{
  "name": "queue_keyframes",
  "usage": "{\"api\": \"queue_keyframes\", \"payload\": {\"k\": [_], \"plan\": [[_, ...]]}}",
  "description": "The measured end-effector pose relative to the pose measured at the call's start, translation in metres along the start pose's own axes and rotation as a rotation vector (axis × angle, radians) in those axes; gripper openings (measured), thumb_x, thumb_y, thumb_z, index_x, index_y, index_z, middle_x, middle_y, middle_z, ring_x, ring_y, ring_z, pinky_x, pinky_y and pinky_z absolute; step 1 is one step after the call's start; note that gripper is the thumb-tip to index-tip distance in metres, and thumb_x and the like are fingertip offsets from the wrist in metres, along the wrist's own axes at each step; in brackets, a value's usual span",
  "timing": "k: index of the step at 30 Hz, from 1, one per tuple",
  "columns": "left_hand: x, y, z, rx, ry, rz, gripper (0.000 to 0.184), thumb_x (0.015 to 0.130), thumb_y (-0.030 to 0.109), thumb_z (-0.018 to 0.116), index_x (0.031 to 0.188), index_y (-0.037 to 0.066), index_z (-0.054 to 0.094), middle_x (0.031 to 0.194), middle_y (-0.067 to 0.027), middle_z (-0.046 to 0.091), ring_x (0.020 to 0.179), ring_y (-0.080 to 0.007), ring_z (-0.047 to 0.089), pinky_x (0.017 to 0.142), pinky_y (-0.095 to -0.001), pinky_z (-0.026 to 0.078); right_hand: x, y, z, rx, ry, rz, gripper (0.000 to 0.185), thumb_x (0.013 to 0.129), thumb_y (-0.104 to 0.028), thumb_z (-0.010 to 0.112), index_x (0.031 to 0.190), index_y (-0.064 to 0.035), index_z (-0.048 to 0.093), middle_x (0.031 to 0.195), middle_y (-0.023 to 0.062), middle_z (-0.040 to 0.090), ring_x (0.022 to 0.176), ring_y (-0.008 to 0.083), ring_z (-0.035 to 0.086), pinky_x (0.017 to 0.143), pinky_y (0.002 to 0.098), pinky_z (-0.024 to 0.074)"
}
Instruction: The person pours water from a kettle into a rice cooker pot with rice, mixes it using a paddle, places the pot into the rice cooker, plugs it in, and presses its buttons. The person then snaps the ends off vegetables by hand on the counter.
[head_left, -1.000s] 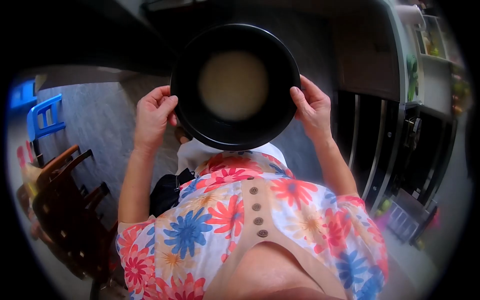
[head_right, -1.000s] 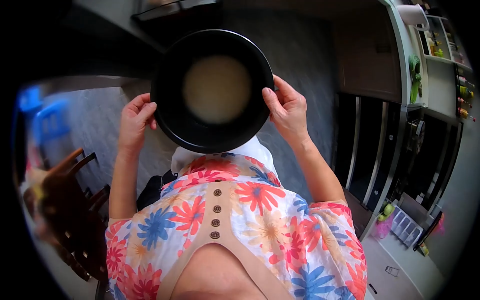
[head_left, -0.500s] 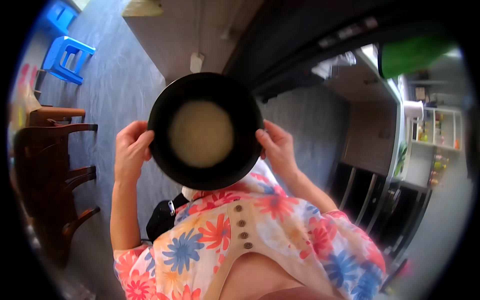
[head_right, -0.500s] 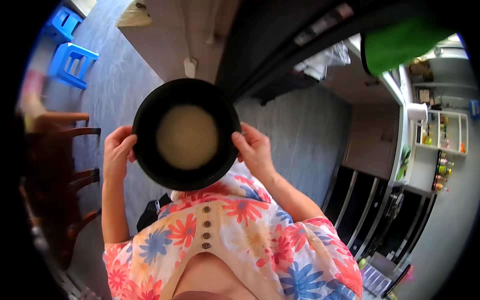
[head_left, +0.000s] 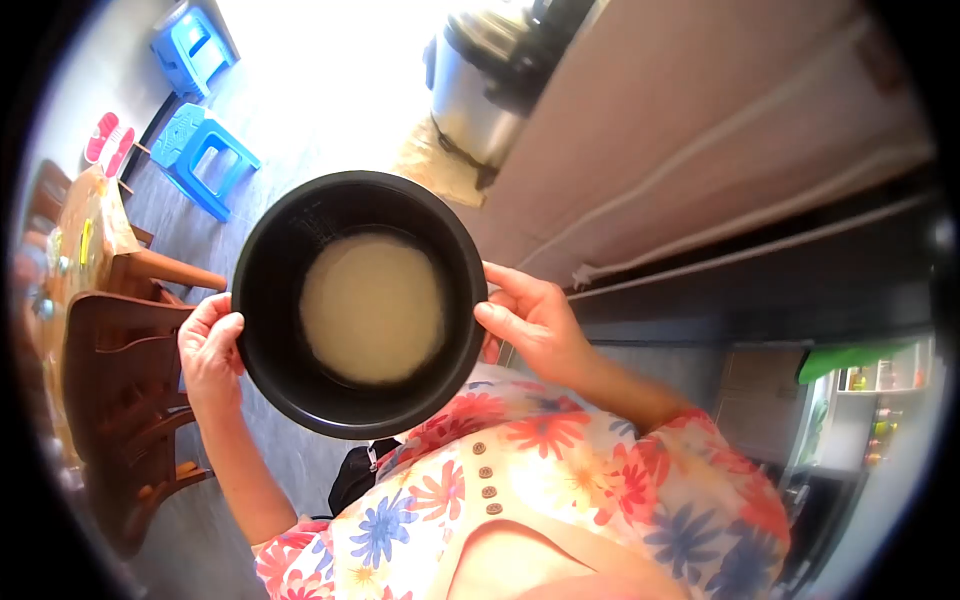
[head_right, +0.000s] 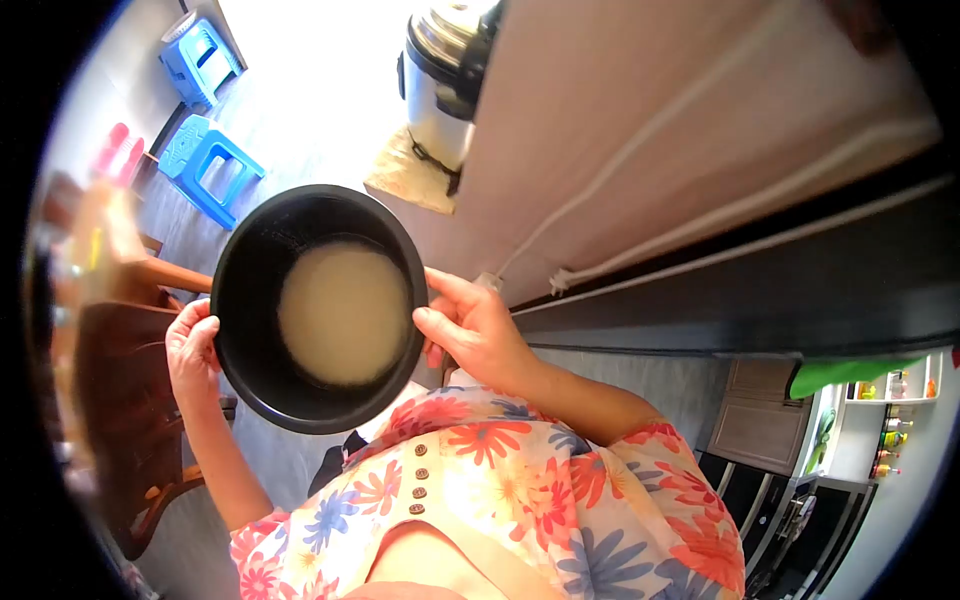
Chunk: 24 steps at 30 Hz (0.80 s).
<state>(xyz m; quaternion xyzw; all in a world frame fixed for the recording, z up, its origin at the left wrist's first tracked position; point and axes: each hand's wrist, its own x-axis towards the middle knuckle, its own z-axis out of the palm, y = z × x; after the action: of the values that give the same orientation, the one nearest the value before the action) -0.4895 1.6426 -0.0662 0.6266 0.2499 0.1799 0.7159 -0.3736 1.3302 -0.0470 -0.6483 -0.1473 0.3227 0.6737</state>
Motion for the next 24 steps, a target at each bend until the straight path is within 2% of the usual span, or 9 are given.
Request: {"api": "queue_keyframes", "payload": {"k": [2, 7, 9, 11, 12, 13, 20, 21, 24], "plan": [[0.035, 0.013, -0.014, -0.019, -0.005, -0.004, 0.014, 0.08, 0.002, 0.052, 0.09, -0.002, 0.06, 0.066, 0.0001, 0.059, 0.04, -0.0001, 0.039, 0.035, -0.0138, 0.028, 0.042, -0.006, 0.013, 0.025, -0.055, -0.052, 0.043, 0.09, -0.008, 0.05, 0.131, -0.002, 0.04, 0.069, 0.0026, 0.058, 0.054, 0.0071, 0.054, 0.051, 0.0205, 0.0454], [0.134, 0.034, -0.039, -0.061, -0.067, -0.011, 0.014, 0.079, 0.002, 0.051, 0.089, -0.002, 0.059, 0.065, 0.0, 0.059, 0.041, -0.0006, 0.041, 0.035, -0.015, 0.03, 0.127, -0.026, 0.042, 0.106, -0.028, -0.065, 0.042, 0.09, -0.009, 0.052, 0.13, -0.0006, 0.042, 0.069, 0.0028, 0.058, 0.056, 0.008, 0.056, 0.051, 0.0211, 0.046], [0.182, 0.038, -0.049, -0.048, -0.086, -0.028, 0.014, 0.079, 0.003, 0.05, 0.088, -0.002, 0.06, 0.065, 0.0002, 0.058, 0.042, -0.0011, 0.042, 0.036, -0.0153, 0.031, 0.163, -0.028, 0.055, 0.105, 0.05, -0.057, 0.042, 0.089, -0.008, 0.052, 0.129, 0.0001, 0.042, 0.069, 0.003, 0.059, 0.055, 0.0081, 0.056, 0.051, 0.0212, 0.046], [0.233, 0.048, -0.061, 0.028, -0.196, -0.043, 0.013, 0.078, 0.002, 0.052, 0.089, -0.001, 0.06, 0.067, -0.0004, 0.059, 0.042, -0.0011, 0.042, 0.037, -0.0153, 0.031, 0.198, -0.031, 0.064, 0.107, 0.124, -0.066, 0.042, 0.088, -0.007, 0.054, 0.127, 0.0016, 0.043, 0.069, 0.0036, 0.059, 0.054, 0.0083, 0.055, 0.049, 0.0213, 0.0457], [0.256, 0.048, -0.063, 0.013, -0.235, -0.036, 0.013, 0.078, 0.001, 0.053, 0.089, -0.001, 0.06, 0.068, -0.0006, 0.059, 0.043, -0.0009, 0.043, 0.037, -0.0153, 0.031, 0.214, -0.028, 0.066, 0.118, 0.148, -0.108, 0.042, 0.088, -0.004, 0.053, 0.128, 0.0017, 0.043, 0.077, 0.0068, 0.062, 0.058, 0.0116, 0.058, 0.05, 0.0229, 0.0475], [0.278, 0.052, -0.065, 0.054, -0.274, -0.041, 0.013, 0.078, 0.0, 0.054, 0.09, -0.001, 0.06, 0.068, -0.0008, 0.06, 0.042, -0.0009, 0.042, 0.037, -0.0153, 0.031, 0.226, -0.03, 0.073, 0.11, 0.193, -0.095, 0.042, 0.088, -0.004, 0.053, 0.128, 0.0022, 0.043, 0.077, 0.0073, 0.062, 0.058, 0.0118, 0.058, 0.05, 0.0227, 0.0475], [0.445, 0.073, -0.02, 0.053, -0.581, -0.093, 0.014, 0.08, 0.002, 0.055, 0.092, -0.003, 0.059, 0.07, -0.0022, 0.061, 0.044, -0.0012, 0.044, 0.038, -0.0147, 0.033, 0.319, -0.044, 0.076, 0.194, 0.467, -0.159, 0.041, 0.087, -0.003, 0.052, 0.127, 0.004, 0.043, 0.076, 0.0082, 0.062, 0.056, 0.0127, 0.058, 0.048, 0.0222, 0.0465], [0.468, 0.072, -0.01, 0.055, -0.611, -0.09, 0.014, 0.081, 0.002, 0.056, 0.093, -0.004, 0.059, 0.07, -0.0022, 0.061, 0.044, -0.0013, 0.044, 0.038, -0.0147, 0.033, 0.334, -0.052, 0.073, 0.205, 0.506, -0.162, 0.04, 0.087, -0.004, 0.054, 0.126, 0.0039, 0.044, 0.068, 0.0035, 0.059, 0.051, 0.0082, 0.054, 0.048, 0.0197, 0.0454], [0.521, 0.073, 0.023, 0.1, -0.682, -0.106, 0.014, 0.081, 0.003, 0.056, 0.093, -0.004, 0.059, 0.069, -0.0022, 0.06, 0.044, -0.0023, 0.045, 0.039, -0.0159, 0.034, 0.369, -0.062, 0.059, 0.176, 0.573, -0.185, 0.04, 0.088, -0.004, 0.054, 0.125, 0.0034, 0.045, 0.067, 0.0022, 0.058, 0.051, 0.0075, 0.054, 0.048, 0.0189, 0.0443]]}}
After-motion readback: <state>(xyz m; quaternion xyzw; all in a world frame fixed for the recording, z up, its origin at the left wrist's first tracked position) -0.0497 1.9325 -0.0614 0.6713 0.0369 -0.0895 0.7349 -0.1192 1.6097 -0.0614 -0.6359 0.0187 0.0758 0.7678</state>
